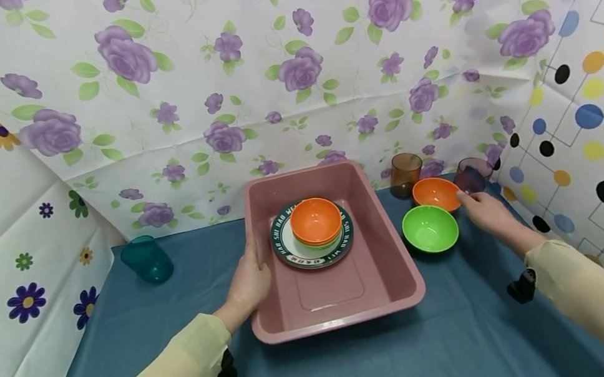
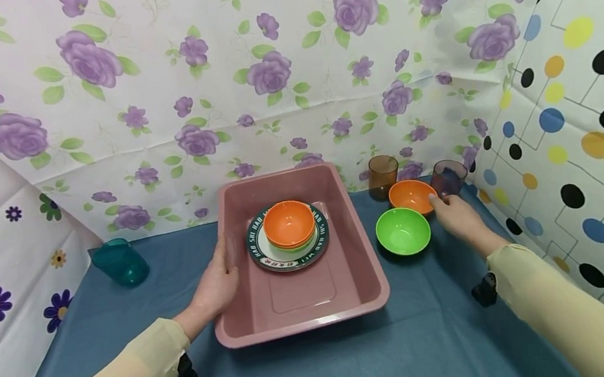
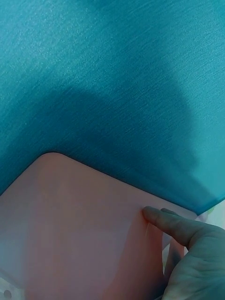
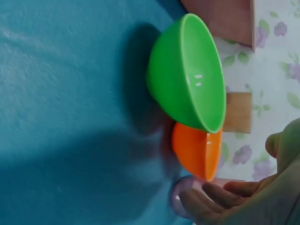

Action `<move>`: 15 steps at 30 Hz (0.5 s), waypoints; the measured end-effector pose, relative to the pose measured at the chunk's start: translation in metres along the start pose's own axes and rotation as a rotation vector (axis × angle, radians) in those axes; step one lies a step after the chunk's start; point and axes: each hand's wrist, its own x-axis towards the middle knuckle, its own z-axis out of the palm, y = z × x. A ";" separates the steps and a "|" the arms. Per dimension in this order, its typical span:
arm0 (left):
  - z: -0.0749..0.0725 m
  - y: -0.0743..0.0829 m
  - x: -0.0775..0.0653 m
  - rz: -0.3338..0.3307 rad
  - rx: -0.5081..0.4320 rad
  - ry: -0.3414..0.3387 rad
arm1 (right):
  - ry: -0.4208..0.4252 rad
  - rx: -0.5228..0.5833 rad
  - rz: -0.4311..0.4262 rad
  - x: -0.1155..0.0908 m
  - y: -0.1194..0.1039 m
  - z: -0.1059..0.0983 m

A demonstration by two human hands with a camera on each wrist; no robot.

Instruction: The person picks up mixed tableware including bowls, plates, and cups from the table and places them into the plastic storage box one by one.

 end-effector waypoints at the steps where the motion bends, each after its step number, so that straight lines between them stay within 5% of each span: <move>1: 0.000 0.000 0.000 0.000 -0.005 0.001 | -0.021 0.049 0.020 0.000 0.003 0.002; 7: 0.000 -0.001 0.001 0.014 -0.005 0.010 | -0.156 0.298 0.059 0.000 0.014 0.017; 15: 0.000 -0.003 0.002 0.026 -0.013 0.013 | -0.148 0.331 0.038 -0.003 0.016 0.037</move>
